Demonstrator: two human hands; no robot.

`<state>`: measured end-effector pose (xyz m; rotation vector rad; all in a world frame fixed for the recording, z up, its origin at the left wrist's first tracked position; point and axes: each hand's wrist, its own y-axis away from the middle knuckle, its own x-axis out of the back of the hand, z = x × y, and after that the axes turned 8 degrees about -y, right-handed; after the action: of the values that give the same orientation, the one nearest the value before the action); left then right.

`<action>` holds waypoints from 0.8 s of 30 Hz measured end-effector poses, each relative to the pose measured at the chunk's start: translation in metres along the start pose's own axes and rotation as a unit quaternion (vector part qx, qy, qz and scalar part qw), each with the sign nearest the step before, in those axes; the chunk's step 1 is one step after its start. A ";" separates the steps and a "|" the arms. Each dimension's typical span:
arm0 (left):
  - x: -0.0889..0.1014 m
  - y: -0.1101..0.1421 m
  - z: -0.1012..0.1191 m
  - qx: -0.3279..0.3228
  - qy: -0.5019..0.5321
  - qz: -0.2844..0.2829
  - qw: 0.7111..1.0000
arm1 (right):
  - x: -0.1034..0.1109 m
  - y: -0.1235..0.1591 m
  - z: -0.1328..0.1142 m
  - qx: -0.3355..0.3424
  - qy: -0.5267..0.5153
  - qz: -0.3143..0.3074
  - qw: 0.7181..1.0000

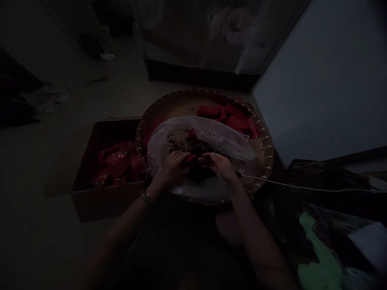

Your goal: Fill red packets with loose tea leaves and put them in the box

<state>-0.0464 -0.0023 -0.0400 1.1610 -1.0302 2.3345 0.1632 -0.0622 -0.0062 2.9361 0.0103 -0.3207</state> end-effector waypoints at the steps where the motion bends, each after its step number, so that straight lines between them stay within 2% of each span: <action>1: 0.001 -0.001 -0.001 0.017 0.003 0.006 1.000 | 0.003 0.000 0.003 0.028 0.065 0.014 0.997; 3: 0.003 -0.003 -0.002 0.045 0.013 0.014 0.999 | 0.004 0.001 0.010 0.065 0.234 -0.015 0.970; 5: 0.006 -0.004 -0.001 0.066 0.024 0.022 0.997 | -0.001 0.005 0.017 0.070 0.399 -0.089 0.910; 7: 0.008 -0.004 0.001 0.075 0.035 0.026 0.996 | -0.012 0.010 0.021 0.047 0.520 -0.123 0.844; 9: 0.009 -0.004 0.002 0.074 0.047 0.030 0.996 | -0.026 0.012 0.022 0.020 0.596 -0.115 0.794; 12: 0.009 -0.004 0.002 0.082 0.059 0.038 0.994 | -0.043 0.006 0.020 0.000 0.656 -0.097 0.749; 15: 0.009 -0.003 0.001 0.100 0.059 0.047 0.992 | -0.051 -0.003 0.018 0.009 0.675 -0.110 0.730; 20: 0.007 -0.003 -0.004 0.111 0.063 0.060 0.990 | -0.050 -0.008 0.019 0.033 0.634 -0.119 0.763; 22: 0.006 -0.002 -0.005 0.107 0.064 0.058 0.991 | -0.050 -0.007 0.020 0.045 0.636 -0.112 0.762; 24: 0.005 -0.002 -0.005 0.103 0.067 0.056 0.991 | -0.051 -0.006 0.022 0.055 0.651 -0.114 0.748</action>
<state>-0.0510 0.0031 -0.0373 1.0233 -0.8452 2.6188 0.1085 -0.0594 -0.0177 2.5611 0.5356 1.7355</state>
